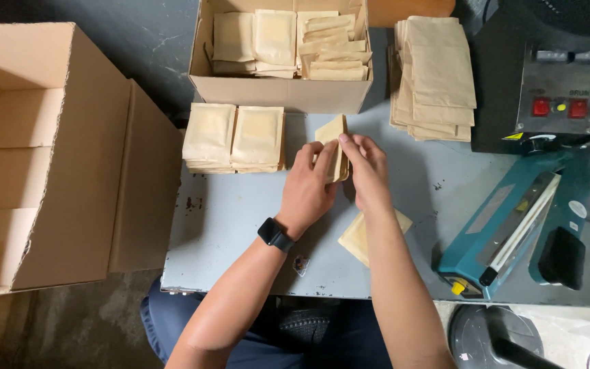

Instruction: Sealing small coffee bags using a manual heat sealer and organizing them into a box.

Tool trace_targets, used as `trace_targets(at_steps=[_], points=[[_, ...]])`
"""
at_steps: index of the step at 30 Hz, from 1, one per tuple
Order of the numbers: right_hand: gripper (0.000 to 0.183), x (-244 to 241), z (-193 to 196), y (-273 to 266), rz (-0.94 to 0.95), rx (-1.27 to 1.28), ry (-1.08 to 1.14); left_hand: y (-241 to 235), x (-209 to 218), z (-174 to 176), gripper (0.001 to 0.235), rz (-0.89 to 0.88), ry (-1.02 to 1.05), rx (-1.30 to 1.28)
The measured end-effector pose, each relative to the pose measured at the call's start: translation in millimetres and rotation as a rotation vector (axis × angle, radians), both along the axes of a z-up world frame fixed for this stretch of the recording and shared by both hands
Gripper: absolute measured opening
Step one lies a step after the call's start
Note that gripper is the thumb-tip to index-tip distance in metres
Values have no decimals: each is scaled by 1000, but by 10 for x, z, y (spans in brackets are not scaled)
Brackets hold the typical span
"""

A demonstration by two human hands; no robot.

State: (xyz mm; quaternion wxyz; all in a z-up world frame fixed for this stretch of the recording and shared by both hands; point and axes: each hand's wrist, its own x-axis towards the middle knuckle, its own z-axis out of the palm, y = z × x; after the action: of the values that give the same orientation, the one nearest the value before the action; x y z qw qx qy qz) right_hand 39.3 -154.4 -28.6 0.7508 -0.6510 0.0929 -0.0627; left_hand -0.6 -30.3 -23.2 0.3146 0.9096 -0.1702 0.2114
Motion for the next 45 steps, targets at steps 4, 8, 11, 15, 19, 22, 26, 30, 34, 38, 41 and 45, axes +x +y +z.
trace_targets(at_steps=[4,8,11,15,19,22,26,30,34,38,41,45], points=[[40,31,-144,-131,41,-221,27,-29,37,-165,60,3,-73,103],[44,84,-282,-227,70,-299,66,-10,20,-137,69,-23,11,-37],[25,38,-177,-181,54,-241,10,2,-29,-32,83,-46,96,-156],[28,91,-175,-221,-27,-183,-16,-13,-135,247,88,-68,41,-314],[29,39,78,-216,-84,-120,-88,-54,-219,412,95,-48,7,-477],[33,63,25,-252,-78,13,-225,-50,-217,419,102,-130,102,-670],[37,52,-68,-220,-36,148,-242,-70,-215,451,76,-182,186,-702],[48,58,-177,-177,-12,172,-221,-58,-238,458,68,-173,227,-769],[59,-120,145,-47,86,147,-143,-26,-219,468,67,-177,254,-797],[63,-140,167,-43,195,108,-143,3,-211,442,63,-163,258,-763],[56,-188,263,-23,213,67,-185,11,-216,482,62,-158,261,-756],[47,-289,478,59,185,47,-226,-3,-250,494,62,-135,201,-766]])
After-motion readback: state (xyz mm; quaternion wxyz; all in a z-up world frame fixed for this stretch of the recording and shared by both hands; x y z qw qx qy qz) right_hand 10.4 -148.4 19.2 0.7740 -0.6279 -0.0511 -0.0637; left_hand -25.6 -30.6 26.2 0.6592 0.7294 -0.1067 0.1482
